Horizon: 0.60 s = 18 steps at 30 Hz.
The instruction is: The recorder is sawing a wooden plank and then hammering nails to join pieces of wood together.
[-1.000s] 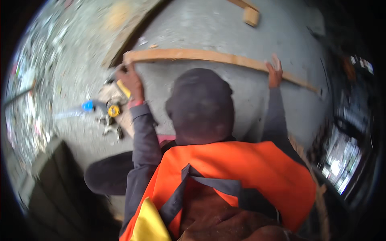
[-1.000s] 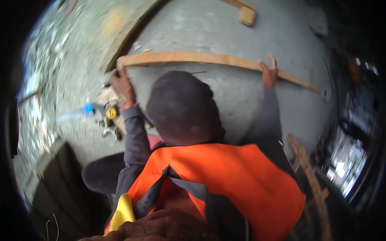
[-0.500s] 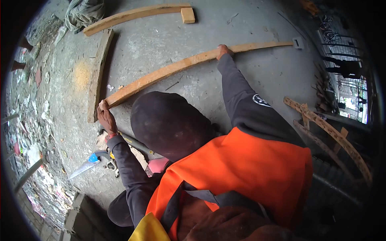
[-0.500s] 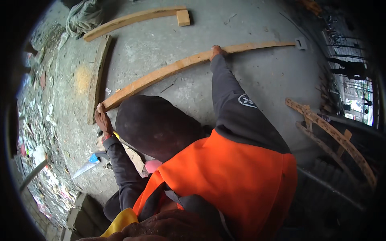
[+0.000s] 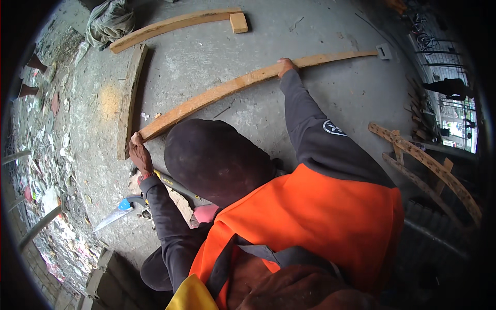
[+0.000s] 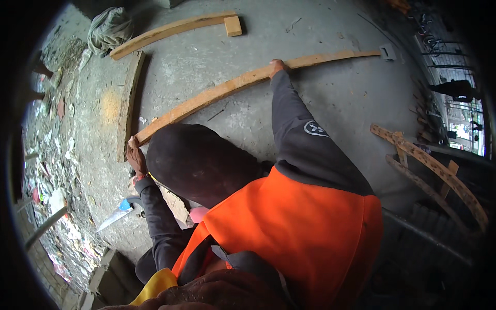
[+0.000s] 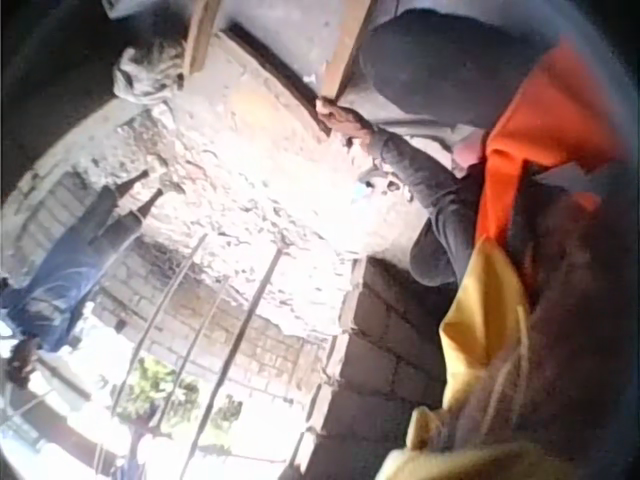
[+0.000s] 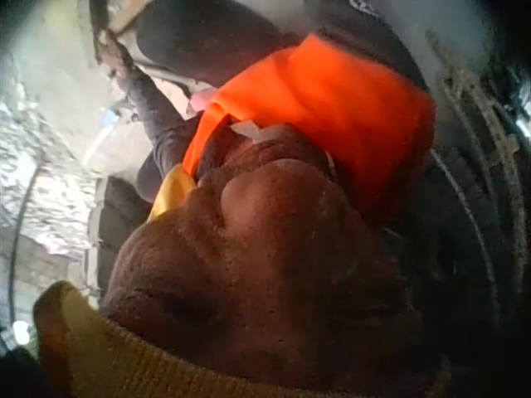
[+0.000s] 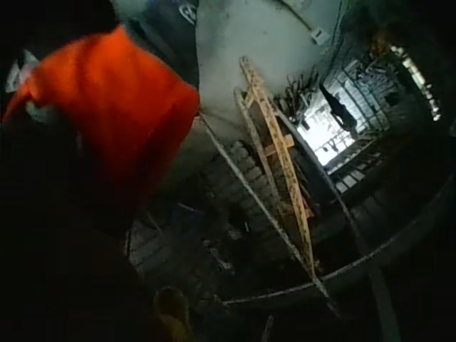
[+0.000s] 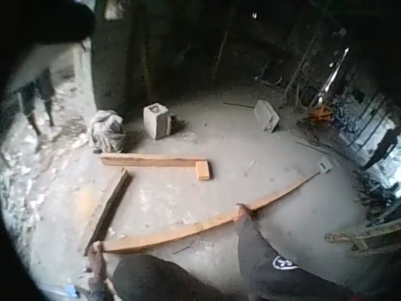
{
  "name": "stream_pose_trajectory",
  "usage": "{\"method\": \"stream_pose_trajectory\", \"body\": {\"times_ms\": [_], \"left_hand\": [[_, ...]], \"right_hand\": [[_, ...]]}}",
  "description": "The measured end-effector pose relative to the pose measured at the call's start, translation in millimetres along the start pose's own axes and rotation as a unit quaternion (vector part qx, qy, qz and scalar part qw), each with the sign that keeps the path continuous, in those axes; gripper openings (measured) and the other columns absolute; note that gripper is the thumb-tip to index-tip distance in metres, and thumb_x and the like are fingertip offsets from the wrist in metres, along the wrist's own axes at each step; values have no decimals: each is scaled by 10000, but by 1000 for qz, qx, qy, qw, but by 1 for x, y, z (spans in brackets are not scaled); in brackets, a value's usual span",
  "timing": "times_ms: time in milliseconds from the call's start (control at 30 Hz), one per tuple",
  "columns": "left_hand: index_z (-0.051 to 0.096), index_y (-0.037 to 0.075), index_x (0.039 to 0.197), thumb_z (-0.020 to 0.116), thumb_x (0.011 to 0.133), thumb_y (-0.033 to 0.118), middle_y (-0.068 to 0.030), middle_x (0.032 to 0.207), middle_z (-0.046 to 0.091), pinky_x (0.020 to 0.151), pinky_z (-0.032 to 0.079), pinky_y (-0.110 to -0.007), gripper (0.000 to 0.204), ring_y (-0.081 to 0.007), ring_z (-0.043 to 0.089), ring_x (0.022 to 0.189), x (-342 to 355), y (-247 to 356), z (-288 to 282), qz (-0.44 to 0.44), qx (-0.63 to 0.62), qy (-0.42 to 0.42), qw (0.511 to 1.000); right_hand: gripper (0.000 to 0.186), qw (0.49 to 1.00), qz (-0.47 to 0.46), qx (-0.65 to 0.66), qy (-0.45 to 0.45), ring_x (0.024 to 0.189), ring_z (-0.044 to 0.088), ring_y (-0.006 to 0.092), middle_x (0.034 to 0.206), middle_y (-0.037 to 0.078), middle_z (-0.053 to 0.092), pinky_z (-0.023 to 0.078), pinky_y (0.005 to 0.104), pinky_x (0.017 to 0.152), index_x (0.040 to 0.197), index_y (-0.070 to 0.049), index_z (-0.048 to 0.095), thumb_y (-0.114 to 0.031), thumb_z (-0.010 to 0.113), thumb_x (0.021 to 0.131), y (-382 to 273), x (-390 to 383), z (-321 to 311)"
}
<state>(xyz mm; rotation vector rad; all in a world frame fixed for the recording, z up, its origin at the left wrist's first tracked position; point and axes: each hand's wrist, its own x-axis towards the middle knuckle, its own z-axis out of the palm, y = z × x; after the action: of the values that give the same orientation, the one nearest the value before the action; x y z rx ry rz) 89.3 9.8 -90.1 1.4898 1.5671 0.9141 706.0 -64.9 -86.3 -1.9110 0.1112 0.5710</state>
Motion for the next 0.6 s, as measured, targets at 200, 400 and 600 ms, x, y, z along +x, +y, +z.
{"method": "stream_pose_trajectory", "body": {"times_ms": [200, 400, 600], "left_hand": [[660, -4, 1136, 624, 1014, 397, -57, 1037, 676, 839, 543, -363, 421, -212, 640, 957, -24, 64, 16, -195, -223, 48, 954], [617, -24, 1246, 758, 922, 286, -110, 1185, 667, 909, 549, -361, 470, -238, 646, 1066, -24, -1, -44, -194, -214, -141, 947], [602, -49, 1260, 858, 801, 223, -125, 1129, 692, 909, 526, -339, 592, -236, 651, 1042, -19, 67, -28, -26, -35, -162, 986]], "right_hand": [[400, 879, -352, -219, -237, 860, 689, 263, 965, 78, 702, 567, 354, 800, 1146, -51, 694, -157, 809, 778, 51, 66, -103], [602, 874, 69, 463, -132, 1189, 594, 244, 1319, 78, 618, 481, 409, 1009, 1384, -112, 583, -354, 764, 863, 12, -28, -48], [695, 911, 6, 391, -128, 1273, 537, 250, 1377, 76, 583, 416, 427, 1084, 1433, -140, 542, -428, 790, 851, -43, -37, -58]]}}
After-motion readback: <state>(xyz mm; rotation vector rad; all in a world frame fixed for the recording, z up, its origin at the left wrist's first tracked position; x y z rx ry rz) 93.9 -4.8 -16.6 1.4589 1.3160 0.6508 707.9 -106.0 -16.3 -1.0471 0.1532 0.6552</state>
